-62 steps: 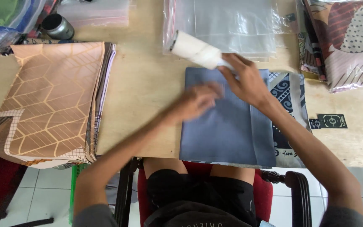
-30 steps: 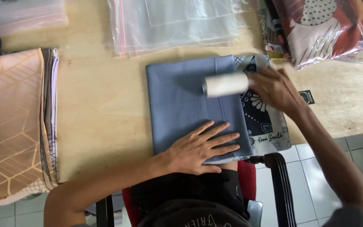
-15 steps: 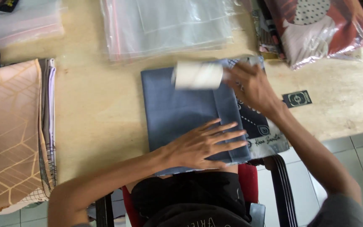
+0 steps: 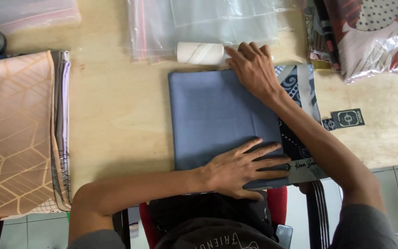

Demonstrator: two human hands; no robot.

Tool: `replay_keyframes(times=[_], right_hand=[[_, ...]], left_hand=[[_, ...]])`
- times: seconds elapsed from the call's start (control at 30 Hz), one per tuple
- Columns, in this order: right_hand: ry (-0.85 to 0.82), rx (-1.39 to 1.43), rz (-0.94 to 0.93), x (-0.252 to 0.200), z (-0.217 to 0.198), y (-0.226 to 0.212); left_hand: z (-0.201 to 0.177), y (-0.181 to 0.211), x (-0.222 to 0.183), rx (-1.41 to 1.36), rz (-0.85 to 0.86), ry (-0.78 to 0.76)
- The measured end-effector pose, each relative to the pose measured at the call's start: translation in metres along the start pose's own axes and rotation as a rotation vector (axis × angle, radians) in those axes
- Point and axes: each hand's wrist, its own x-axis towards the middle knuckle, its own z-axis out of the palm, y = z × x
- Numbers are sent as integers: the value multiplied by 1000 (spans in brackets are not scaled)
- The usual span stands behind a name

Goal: A person uses a lint roller to clean a piece of fabric and then folds it neatly on a table.

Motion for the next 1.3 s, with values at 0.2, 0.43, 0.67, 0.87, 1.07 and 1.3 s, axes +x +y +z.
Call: replay_keyframes(times=[0.2,0.43,0.67,0.87,1.07,1.3], right_hand=[[79,45,-4,-13,-60,-51],[-32,67,-207,-30,-21,-71],[116,-90,-91,22,31,-49],[135,198,-46,19,-3,-51],[0,316,-282,31,-21,-58],[-222,331,-327,58,10,-105]], left_hand=[[-2,1,-1,56,-34,21],[4,3,0,32,-29,-7],[4,3,-3,-76,-15,92],[0,21,-42,-664,129,230],[-55,11,-135,-292,-202,267],[-46,-1,-178,-459,-484,151]])
